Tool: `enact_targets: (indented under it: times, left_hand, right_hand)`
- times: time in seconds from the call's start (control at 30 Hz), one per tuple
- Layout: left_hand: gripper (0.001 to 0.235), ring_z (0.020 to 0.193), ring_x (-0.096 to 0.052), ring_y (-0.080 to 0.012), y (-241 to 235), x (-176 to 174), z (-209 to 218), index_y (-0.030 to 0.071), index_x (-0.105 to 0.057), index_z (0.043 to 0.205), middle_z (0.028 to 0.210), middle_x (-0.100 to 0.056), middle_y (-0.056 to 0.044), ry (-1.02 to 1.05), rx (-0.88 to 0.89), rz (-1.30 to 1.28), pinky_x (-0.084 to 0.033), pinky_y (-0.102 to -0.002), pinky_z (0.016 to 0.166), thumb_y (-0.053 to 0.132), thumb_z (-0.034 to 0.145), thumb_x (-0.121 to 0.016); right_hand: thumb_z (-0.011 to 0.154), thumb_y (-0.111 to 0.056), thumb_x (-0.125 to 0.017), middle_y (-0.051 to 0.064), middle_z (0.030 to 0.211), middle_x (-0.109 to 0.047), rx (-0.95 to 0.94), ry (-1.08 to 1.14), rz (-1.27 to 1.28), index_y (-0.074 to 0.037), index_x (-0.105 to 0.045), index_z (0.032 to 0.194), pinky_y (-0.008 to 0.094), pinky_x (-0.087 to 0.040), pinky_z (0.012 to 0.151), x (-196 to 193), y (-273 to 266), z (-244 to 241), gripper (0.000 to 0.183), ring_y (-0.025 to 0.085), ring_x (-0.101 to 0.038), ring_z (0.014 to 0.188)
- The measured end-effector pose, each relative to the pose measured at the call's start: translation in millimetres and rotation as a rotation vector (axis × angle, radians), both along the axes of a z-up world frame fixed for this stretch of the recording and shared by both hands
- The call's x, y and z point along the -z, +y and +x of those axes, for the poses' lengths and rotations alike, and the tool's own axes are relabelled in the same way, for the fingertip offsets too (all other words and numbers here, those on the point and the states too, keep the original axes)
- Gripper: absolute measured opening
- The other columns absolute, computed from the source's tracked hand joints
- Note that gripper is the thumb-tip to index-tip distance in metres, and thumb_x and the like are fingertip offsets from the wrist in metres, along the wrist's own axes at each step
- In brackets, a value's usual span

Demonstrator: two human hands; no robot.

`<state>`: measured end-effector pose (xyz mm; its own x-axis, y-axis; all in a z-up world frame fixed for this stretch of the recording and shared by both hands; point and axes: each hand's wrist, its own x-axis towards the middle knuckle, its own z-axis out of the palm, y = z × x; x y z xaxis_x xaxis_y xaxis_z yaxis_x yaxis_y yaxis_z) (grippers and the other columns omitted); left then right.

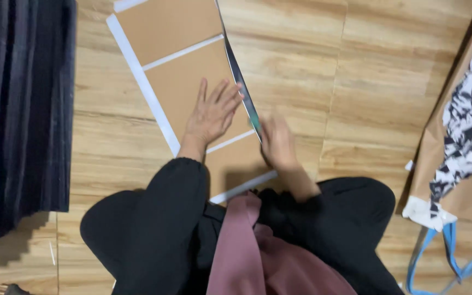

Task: Assembling box covers by aligning paper sheets with cardboard templates and smoothing them with a hand tool

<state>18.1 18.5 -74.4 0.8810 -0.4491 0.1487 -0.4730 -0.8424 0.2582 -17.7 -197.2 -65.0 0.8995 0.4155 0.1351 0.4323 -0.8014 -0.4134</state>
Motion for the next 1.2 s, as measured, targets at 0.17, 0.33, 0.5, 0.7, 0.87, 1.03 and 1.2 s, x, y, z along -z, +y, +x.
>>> enact_targets:
  times: [0.17,0.33,0.5,0.7,0.87,1.03,1.2]
  left_hand:
    - [0.043,0.132,-0.024,-0.0231,1.3,-2.8,0.8,0.026,-0.035,0.132,0.142,-0.030,0.005,-0.014,-0.018,0.027,-0.009,-0.059,0.106,0.028,0.089,-0.031]
    - [0.040,0.132,-0.023,-0.0214,0.4,-4.4,-2.8,0.024,-0.038,0.129,0.141,-0.031,0.005,0.033,-0.011,0.005,-0.009,-0.058,0.106,0.026,0.090,-0.030]
    - [0.045,0.132,-0.023,-0.0208,-1.6,2.4,-2.1,0.026,-0.034,0.132,0.141,-0.032,0.006,0.022,-0.020,0.018,-0.009,-0.058,0.106,0.027,0.088,-0.032]
    - [0.050,0.131,-0.022,-0.0225,-1.7,-4.9,-2.7,0.023,-0.031,0.137,0.142,-0.030,0.006,0.029,-0.016,0.020,-0.010,-0.059,0.105,0.026,0.086,-0.034]
    - [0.047,0.131,-0.022,-0.0213,0.7,-2.6,-3.9,0.023,-0.034,0.135,0.141,-0.032,0.006,0.011,-0.011,0.041,-0.010,-0.057,0.106,0.028,0.088,-0.034]
    - [0.047,0.131,-0.021,-0.0227,-2.2,-6.7,-4.3,0.023,-0.032,0.136,0.140,-0.031,0.005,0.029,-0.021,-0.009,-0.009,-0.057,0.106,0.026,0.089,-0.032]
    - [0.046,0.131,-0.022,-0.0229,-1.7,-5.2,-4.6,0.023,-0.034,0.135,0.139,-0.033,0.004,0.021,-0.025,-0.010,-0.009,-0.057,0.106,0.026,0.089,-0.033]
  right_hand:
    - [0.074,-0.020,-0.065,0.001,0.079,-0.057,-0.038,0.087,0.014,-0.017,-0.064,0.099,0.031,-0.048,0.065,-1.8,-16.3,-27.2,0.025,0.021,-0.058,0.077]
    - [0.078,-0.007,-0.063,0.012,0.073,-0.051,-0.016,0.049,0.120,-0.005,-0.061,0.093,0.041,-0.045,0.063,-60.2,15.0,20.7,0.015,0.034,-0.054,0.073]
    - [0.074,-0.019,-0.064,0.000,0.074,-0.051,-0.039,0.021,-0.096,-0.019,-0.060,0.092,0.029,-0.046,0.064,5.3,-41.0,-80.4,0.018,0.020,-0.055,0.072]
    - [0.071,-0.022,-0.070,0.006,0.076,-0.055,-0.014,-0.006,0.109,-0.012,-0.061,0.092,0.036,-0.047,0.066,30.2,-53.4,-33.3,0.025,0.027,-0.058,0.072]
    - [0.083,-0.023,-0.061,0.005,0.081,-0.053,-0.018,-0.003,0.027,-0.012,-0.059,0.093,0.034,-0.047,0.069,17.3,-54.2,-66.6,0.015,0.026,-0.056,0.078]
    - [0.066,-0.017,-0.073,0.004,0.085,-0.062,0.005,0.505,0.179,-0.018,-0.065,0.094,0.038,-0.048,0.077,-11.0,-58.5,-70.2,0.029,0.027,-0.060,0.087]
    - [0.068,-0.013,-0.073,0.009,0.062,-0.049,0.170,0.244,0.525,-0.008,-0.058,0.073,0.032,-0.038,0.056,-29.6,-19.9,54.6,0.016,0.024,-0.051,0.061]
